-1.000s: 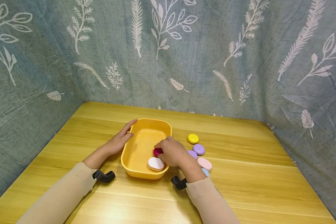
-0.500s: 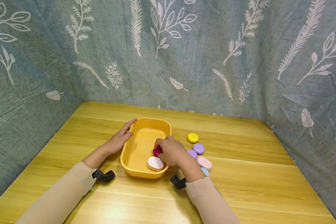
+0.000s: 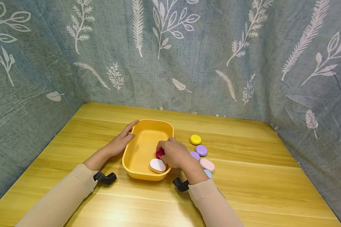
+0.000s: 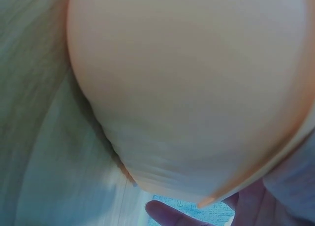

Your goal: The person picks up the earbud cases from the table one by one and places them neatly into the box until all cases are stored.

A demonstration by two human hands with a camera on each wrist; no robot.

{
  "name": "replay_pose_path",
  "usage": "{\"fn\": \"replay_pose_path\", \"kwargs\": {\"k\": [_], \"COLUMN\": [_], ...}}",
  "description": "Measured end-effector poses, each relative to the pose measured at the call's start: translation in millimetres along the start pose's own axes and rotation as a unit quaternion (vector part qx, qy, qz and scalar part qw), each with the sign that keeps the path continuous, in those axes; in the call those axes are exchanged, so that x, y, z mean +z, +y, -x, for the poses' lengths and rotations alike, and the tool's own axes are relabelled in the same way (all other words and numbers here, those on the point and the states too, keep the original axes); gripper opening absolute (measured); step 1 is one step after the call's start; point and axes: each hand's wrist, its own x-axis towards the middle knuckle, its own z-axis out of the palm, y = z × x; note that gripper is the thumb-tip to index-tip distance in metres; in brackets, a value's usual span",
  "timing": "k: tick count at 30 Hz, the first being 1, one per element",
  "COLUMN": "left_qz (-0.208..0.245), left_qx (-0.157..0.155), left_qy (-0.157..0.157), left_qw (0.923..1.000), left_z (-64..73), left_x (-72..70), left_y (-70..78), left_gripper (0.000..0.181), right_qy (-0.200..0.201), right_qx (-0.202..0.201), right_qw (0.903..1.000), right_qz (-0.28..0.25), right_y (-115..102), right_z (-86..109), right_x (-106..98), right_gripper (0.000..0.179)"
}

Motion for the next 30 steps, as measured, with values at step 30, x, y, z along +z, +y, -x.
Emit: {"fn": "replay_pose_path", "kwargs": {"k": [30], "left_qz": [-0.008], "left_qx": [0.002], "left_qy": [0.001], "left_qw": [1.0000], "left_z": [-0.4], "left_x": [1.4], "left_y": [0.9], "left_gripper": [0.054], "right_qy": [0.023], "right_qx": [-0.037], "right_qw": [0.9990], "right_qz": [-0.014], "right_y": [4.5], "right_z": [3.4], "right_x": [-2.6], "right_gripper": [0.024]}}
